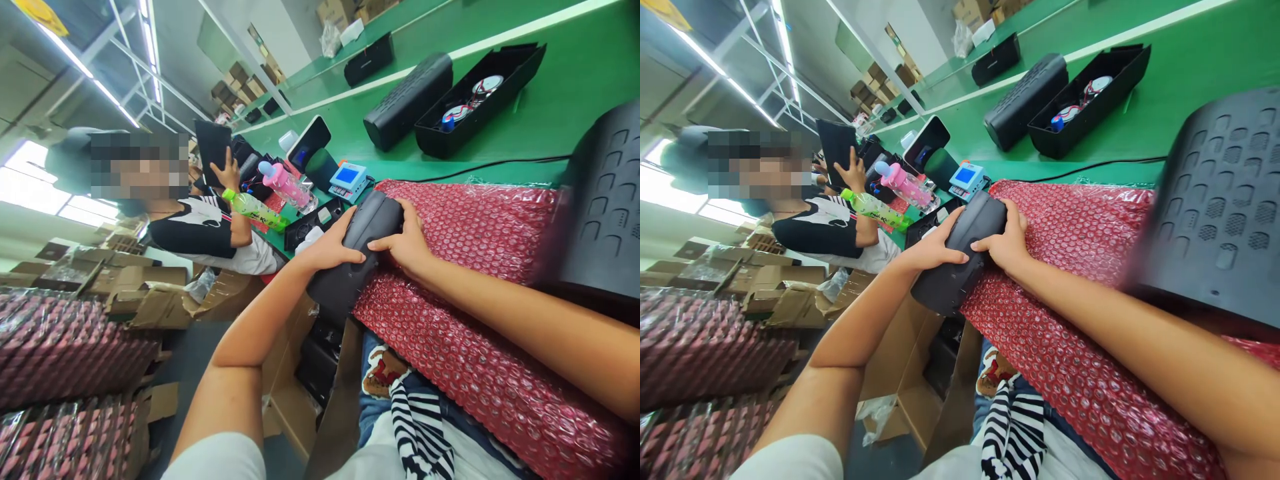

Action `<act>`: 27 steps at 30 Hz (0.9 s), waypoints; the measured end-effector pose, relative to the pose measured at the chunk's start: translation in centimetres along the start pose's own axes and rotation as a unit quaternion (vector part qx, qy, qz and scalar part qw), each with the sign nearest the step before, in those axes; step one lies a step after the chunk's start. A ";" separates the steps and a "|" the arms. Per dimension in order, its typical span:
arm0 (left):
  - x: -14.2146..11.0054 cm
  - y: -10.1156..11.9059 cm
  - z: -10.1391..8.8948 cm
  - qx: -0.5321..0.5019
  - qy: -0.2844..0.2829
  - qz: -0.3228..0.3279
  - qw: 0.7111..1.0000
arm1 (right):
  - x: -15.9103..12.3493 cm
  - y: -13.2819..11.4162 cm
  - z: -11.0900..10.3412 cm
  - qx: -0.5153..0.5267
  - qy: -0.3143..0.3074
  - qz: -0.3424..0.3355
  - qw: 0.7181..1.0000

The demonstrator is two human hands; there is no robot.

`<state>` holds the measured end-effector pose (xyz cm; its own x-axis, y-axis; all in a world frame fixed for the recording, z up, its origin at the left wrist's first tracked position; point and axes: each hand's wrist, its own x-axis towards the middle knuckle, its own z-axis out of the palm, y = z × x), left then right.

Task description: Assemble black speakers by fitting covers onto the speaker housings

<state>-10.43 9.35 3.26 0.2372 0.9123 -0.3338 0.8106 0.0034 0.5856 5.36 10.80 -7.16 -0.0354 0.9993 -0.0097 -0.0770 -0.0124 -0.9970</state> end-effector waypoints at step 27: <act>0.1 -0.9 -0.3 -0.006 0.003 0.007 1.000 | 0.4 1.7 -0.4 -0.066 -0.044 -0.097 0.992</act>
<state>-11.25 9.53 2.91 0.2457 0.9149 -0.3202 0.8006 -0.0053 0.5991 5.66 11.16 -8.91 -0.1194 0.9757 0.1839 0.0408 0.1899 -0.9809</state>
